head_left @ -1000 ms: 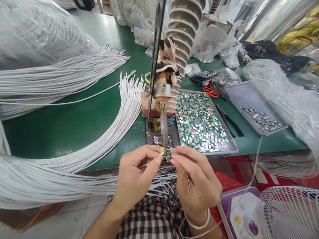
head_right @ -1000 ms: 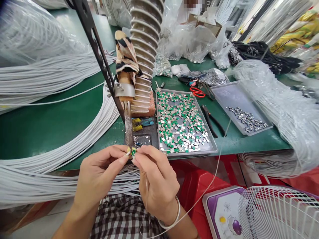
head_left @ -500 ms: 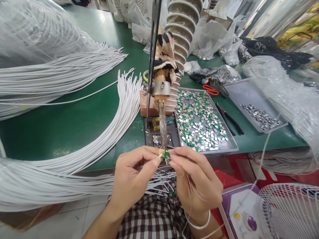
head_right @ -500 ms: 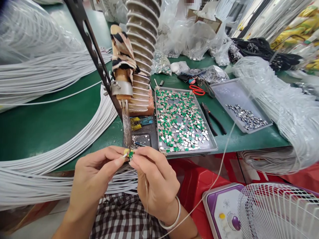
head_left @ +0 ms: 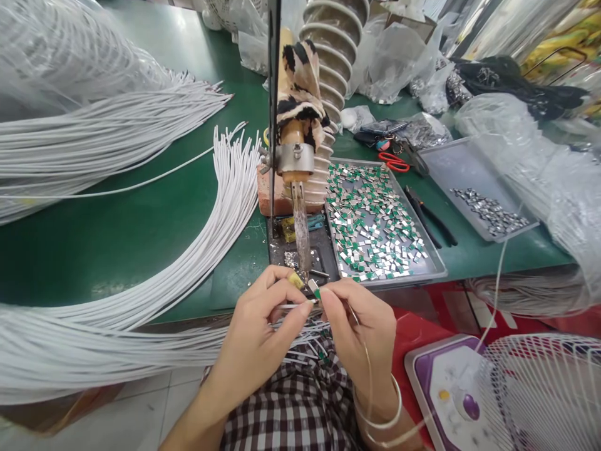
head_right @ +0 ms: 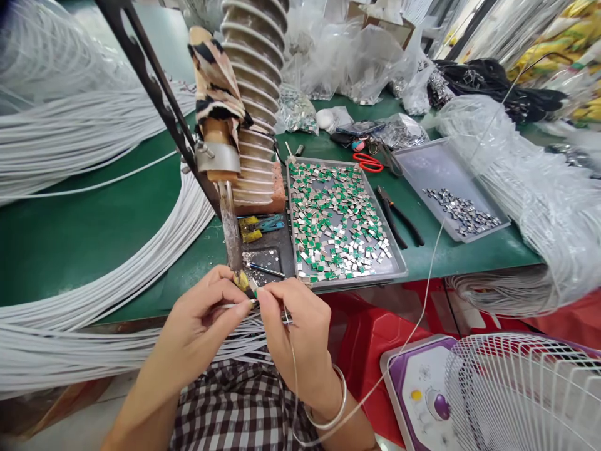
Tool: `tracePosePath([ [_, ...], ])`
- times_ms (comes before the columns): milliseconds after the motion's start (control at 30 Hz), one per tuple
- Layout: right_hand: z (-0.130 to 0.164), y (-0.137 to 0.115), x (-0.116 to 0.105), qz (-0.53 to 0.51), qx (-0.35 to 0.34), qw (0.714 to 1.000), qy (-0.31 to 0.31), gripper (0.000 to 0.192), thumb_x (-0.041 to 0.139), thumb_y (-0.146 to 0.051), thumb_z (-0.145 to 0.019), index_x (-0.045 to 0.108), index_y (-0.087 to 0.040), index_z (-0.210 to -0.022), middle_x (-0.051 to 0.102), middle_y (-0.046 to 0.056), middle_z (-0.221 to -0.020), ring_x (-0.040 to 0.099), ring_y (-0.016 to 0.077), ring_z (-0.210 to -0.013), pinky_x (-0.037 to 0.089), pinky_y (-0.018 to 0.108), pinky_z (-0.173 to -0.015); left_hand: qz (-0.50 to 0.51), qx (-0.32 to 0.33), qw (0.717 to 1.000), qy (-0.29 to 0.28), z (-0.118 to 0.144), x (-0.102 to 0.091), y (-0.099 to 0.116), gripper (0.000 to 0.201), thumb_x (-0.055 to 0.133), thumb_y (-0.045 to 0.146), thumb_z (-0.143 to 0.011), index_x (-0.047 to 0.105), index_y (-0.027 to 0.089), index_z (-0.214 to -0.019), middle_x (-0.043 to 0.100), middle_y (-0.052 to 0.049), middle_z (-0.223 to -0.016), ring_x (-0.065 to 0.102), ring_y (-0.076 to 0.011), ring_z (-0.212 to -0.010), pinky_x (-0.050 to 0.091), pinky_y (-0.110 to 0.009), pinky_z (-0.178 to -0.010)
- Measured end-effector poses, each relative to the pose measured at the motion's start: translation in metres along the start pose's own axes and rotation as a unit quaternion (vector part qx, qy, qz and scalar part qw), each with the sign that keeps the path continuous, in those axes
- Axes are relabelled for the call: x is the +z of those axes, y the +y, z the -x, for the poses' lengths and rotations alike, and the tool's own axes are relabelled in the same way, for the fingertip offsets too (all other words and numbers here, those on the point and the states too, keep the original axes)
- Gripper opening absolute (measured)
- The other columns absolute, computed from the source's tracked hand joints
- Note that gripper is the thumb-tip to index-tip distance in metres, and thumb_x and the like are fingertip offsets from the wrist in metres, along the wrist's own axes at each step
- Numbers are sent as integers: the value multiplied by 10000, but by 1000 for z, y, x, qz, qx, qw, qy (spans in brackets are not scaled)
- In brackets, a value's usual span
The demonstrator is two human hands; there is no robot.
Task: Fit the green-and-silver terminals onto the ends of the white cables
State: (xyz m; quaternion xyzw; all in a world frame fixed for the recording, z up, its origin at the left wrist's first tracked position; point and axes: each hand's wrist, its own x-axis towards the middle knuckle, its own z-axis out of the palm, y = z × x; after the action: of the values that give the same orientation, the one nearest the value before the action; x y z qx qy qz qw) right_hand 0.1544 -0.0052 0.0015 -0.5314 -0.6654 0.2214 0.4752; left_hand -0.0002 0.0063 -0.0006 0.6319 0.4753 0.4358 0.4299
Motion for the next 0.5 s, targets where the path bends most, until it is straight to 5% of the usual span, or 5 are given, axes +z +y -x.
tracePosePath([
  [200, 11, 7, 6, 10, -83, 995, 48, 288, 508, -76, -975, 645, -182, -1205, 782, 27, -952, 740, 113, -820, 608, 221, -773, 83, -46, 995, 16, -5, 0, 2, 209, 612, 135, -852, 627, 186, -651, 669, 23, -725, 608, -90, -672, 472, -159, -618],
  [500, 0, 5, 13, 14, -155, 976, 154, 202, 658, -85, -919, 738, -226, -1039, 798, 38, -993, 770, 161, -902, 668, 324, -817, 158, -40, 986, 44, -11, -3, 6, 218, 647, 103, -825, 624, 197, -629, 669, 62, -707, 604, -65, -650, 465, -133, -599],
])
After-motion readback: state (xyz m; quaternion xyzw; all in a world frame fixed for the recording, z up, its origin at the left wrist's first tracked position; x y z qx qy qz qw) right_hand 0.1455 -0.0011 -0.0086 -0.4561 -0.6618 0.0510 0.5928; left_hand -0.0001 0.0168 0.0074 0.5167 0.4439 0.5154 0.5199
